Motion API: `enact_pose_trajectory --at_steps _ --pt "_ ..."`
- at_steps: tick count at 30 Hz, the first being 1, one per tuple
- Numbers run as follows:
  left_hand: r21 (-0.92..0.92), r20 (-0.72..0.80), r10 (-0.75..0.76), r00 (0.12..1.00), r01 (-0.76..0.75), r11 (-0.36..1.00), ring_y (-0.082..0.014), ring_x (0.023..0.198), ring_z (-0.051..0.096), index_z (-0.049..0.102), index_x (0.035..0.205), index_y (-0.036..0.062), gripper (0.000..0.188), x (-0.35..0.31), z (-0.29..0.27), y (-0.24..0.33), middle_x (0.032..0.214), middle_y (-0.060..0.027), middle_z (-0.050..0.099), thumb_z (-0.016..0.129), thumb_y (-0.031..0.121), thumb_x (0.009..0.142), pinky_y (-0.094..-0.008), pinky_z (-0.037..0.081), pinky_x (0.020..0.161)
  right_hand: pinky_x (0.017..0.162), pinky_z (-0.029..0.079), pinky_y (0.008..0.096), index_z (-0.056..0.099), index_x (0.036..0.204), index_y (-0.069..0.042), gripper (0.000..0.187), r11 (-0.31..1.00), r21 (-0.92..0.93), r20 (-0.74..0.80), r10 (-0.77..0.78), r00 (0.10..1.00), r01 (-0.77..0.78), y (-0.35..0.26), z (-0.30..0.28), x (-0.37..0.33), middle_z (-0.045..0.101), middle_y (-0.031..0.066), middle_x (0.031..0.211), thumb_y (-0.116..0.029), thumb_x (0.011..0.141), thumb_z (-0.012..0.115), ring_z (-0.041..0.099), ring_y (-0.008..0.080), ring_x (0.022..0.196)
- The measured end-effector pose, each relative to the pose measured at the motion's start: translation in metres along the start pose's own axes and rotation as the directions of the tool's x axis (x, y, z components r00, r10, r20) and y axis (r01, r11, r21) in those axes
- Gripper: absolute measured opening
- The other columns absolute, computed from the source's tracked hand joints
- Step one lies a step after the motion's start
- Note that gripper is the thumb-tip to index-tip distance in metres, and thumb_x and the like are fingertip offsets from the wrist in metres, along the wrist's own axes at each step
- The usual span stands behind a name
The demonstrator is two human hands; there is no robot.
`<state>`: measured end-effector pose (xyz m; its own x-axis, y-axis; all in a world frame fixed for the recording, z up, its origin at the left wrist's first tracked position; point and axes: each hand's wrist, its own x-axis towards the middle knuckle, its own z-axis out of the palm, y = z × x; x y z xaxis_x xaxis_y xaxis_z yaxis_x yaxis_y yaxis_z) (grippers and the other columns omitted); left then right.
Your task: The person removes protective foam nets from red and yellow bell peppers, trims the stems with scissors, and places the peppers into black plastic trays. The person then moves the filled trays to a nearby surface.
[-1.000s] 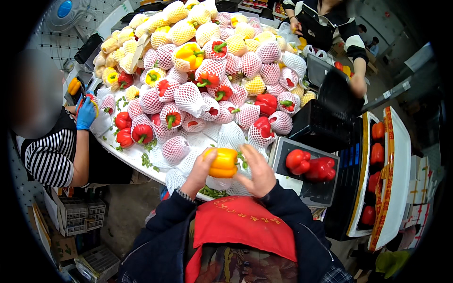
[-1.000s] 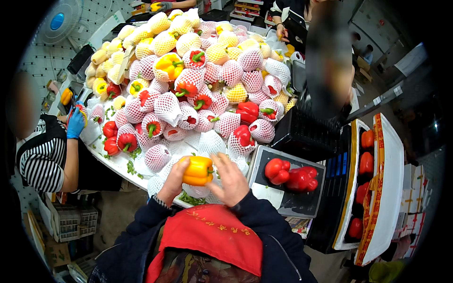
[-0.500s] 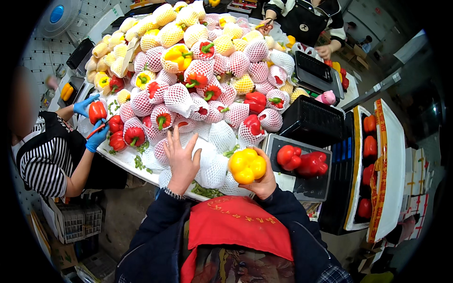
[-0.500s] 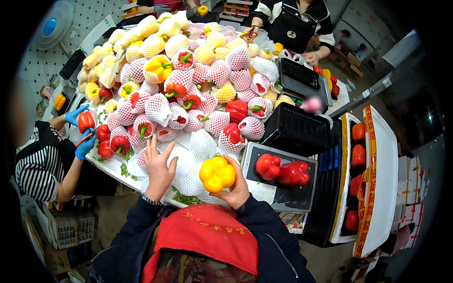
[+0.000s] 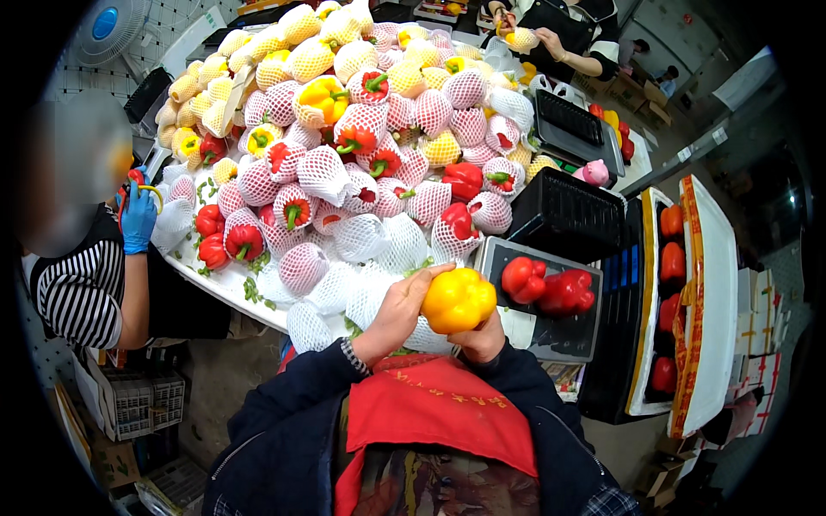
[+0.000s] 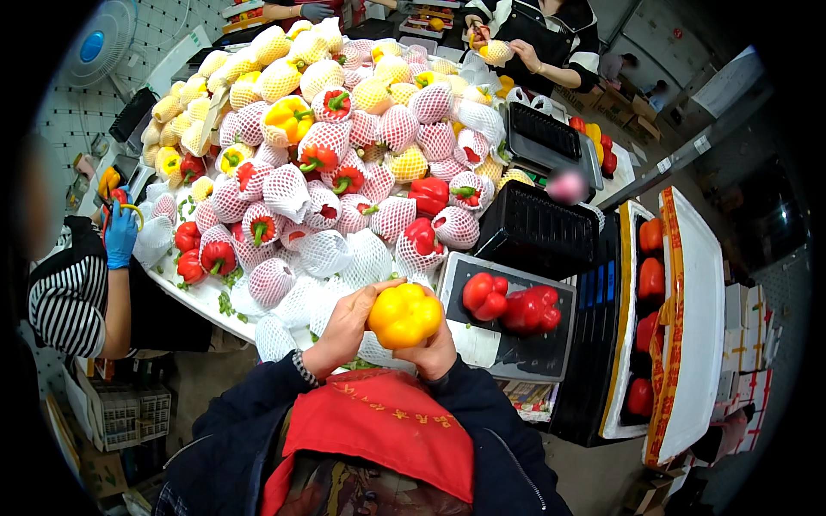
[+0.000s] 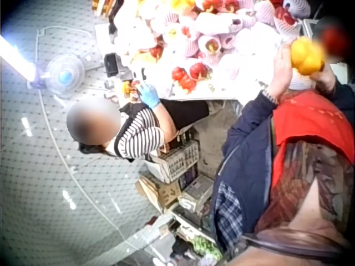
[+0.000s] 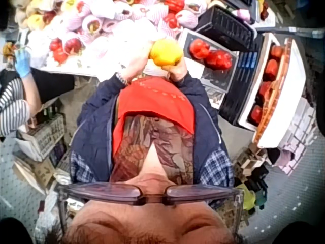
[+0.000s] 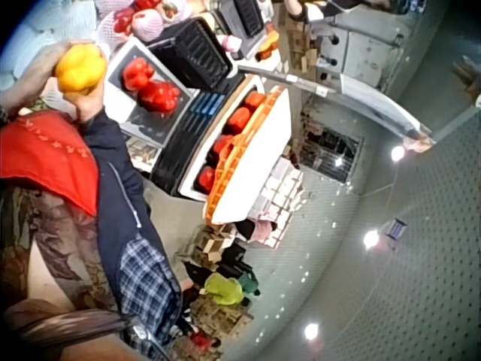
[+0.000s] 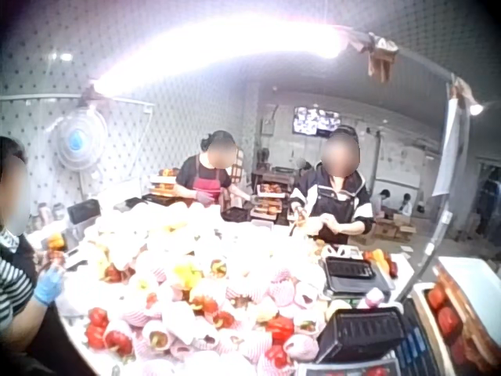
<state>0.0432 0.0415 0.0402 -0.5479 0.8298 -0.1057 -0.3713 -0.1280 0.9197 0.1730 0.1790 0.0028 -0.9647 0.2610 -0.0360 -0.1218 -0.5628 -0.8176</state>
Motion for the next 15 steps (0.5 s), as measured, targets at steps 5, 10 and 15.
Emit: enact_pose_trajectory --at_steps 5,10,15 --pt "0.157 0.008 0.107 0.994 -0.107 0.982 -0.0217 0.129 0.054 0.048 0.144 -0.0026 0.054 0.0 -0.001 -0.01 0.137 -0.0148 0.058 0.035 0.038 0.11 -0.033 0.039 0.11 0.106 0.045 0.0401 0.041 0.146 -0.008 0.084 0.943 0.332 0.019 0.008 1.0 -0.014 0.013 -0.009 -0.001 0.058 0.008 0.134 0.006 0.072 0.077 0.057 0.0249 0.124" --pt "0.398 0.032 0.268 0.963 -0.258 0.881 -0.0201 0.126 0.054 0.047 0.144 -0.0024 0.05 -0.002 0.009 0.0 0.137 -0.0163 0.057 0.034 0.032 0.11 -0.0319 0.041 0.108 0.105 0.045 0.0393 0.044 0.143 -0.007 0.081 0.985 0.163 0.051 0.055 0.997 -0.062 0.014 -0.008 -0.002 0.06 0.0067 0.13 0.003 0.071 0.08 0.059 0.024 0.122" --pt "0.158 0.001 0.114 0.994 -0.112 0.981 -0.0187 0.114 0.06 0.048 0.143 -0.002 0.051 0.005 0.002 0.001 0.129 -0.0154 0.06 0.033 0.034 0.11 -0.0319 0.046 0.101 0.103 0.047 0.0389 0.044 0.143 -0.007 0.085 0.995 0.074 0.011 0.07 0.997 -0.071 0.014 -0.004 -0.003 0.06 0.0063 0.13 0.002 0.069 0.084 0.059 0.0236 0.121"
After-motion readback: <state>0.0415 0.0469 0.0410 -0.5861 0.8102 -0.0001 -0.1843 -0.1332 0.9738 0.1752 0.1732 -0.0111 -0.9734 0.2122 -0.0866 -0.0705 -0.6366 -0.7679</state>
